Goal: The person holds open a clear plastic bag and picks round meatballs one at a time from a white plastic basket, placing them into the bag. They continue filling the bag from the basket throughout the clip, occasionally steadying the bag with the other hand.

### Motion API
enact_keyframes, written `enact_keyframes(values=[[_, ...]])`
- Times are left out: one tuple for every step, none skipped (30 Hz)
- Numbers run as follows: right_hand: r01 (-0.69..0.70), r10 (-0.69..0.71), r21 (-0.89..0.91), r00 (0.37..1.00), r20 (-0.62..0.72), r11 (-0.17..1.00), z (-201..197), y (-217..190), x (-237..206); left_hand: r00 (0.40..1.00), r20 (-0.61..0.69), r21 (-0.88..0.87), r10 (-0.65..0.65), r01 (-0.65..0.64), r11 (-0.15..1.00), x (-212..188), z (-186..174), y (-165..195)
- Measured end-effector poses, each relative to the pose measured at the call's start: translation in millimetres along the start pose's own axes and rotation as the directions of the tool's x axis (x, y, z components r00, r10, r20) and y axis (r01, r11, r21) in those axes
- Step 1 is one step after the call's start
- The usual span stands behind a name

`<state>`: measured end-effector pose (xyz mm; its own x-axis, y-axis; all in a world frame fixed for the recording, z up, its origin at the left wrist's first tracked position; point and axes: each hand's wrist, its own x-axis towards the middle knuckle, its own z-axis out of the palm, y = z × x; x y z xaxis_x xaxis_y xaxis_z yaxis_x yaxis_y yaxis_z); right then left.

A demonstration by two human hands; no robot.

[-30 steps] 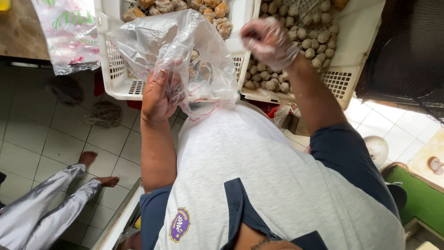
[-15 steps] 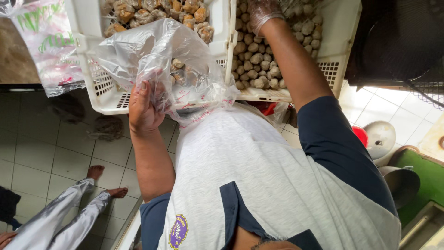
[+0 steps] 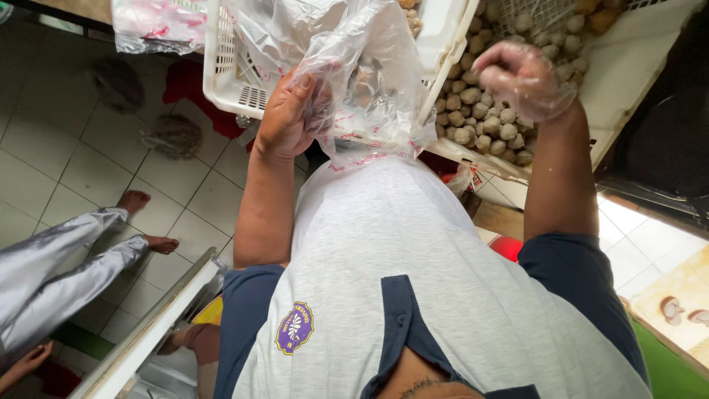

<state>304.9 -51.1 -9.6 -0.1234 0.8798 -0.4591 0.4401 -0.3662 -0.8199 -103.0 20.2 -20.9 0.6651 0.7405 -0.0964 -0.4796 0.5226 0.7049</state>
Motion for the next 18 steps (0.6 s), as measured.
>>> enact_keyframes(values=[[0.144, -0.166, 0.135, 0.972, 0.166, 0.980, 12, -17, -3, 1.000, -0.016, -0.003, -0.012, 0.012, 1.000, 0, 0, 0], [0.278, -0.322, 0.177, 0.892, 0.317, 0.944, 28, -32, -1, 0.999, -0.027, -0.005, -0.028, 0.028, 1.000, 0, 0, 1], [0.396, -0.461, 0.235, 0.770, 0.442, 0.887, 49, -45, 3, 0.998, -0.029, -0.008, -0.047, 0.047, 0.999, 0, 1, 1], [0.547, -0.510, -0.016, 0.790, 0.341, 0.837, 69, -53, 7, 0.998, -0.029, -0.007, -0.049, 0.048, 0.999, 1, 1, 0], [0.618, -0.566, -0.287, 0.786, 0.248, 0.732, 85, -57, 10, 0.998, -0.021, -0.012, -0.056, 0.056, 0.998, 0, 2, 0], [0.631, -0.607, -0.198, 0.775, 0.174, 0.750, 96, -57, 15, 0.998, -0.009, -0.018, -0.068, 0.067, 0.998, 0, 3, -1], [0.649, -0.643, -0.107, 0.760, 0.093, 0.753, 102, -53, 20, 0.997, -0.019, -0.031, -0.079, 0.078, 0.996, 0, 4, -1], [0.599, -0.598, -0.134, 0.800, 0.054, 0.789, 99, -44, 23, 0.996, -0.032, -0.040, -0.088, 0.087, 0.995, -1, 5, -2], [0.551, -0.555, -0.157, 0.832, 0.020, 0.820, 90, -33, 28, 0.995, -0.049, -0.049, -0.092, 0.089, 0.995, -1, 5, -2], [0.507, -0.517, -0.174, 0.856, -0.010, 0.844, 76, -20, 33, 0.993, -0.067, -0.037, -0.093, 0.091, 0.995, 0, 5, -2], [0.341, -0.370, -0.206, 0.921, -0.123, 0.917, 57, -4, 40, 0.992, -0.089, -0.023, -0.091, 0.089, 0.996, 0, 4, -3], [0.163, -0.214, -0.217, 0.947, -0.238, 0.962, 34, 12, 45, 0.990, -0.109, -0.011, -0.087, 0.086, 0.996, 0, 4, -3], [0.184, -0.286, -0.293, 0.888, -0.359, 0.938, 13, 29, 52, 0.992, -0.097, -0.014, -0.085, 0.084, 0.996, 1, 3, -4], [0.195, -0.363, -0.373, 0.810, -0.461, 0.907, -2, 46, 59, 0.993, -0.087, -0.017, -0.081, 0.080, 0.997, 1, 3, -4], [0.093, -0.337, -0.512, 0.849, -0.408, 0.854, -12, 62, 64, 0.994, -0.083, -0.023, -0.078, 0.076, 0.997, 1, 2, -5], [0.005, -0.299, -0.638, 0.886, -0.354, 0.770, -18, 76, 69, 0.994, -0.088, -0.015, -0.070, 0.069, 0.997, 1, 2, -5], [-0.064, -0.253, -0.748, 0.919, -0.302, 0.661, -19, 86, 75, 0.993, -0.098, -0.005, -0.060, 0.060, 0.998, 1, 2, -6], [-0.122, -0.182, -0.739, 0.931, -0.317, 0.663, -16, 92, 80, 0.992, -0.114, 0.004, -0.051, 0.052, 0.999, 0, 3, -5]])
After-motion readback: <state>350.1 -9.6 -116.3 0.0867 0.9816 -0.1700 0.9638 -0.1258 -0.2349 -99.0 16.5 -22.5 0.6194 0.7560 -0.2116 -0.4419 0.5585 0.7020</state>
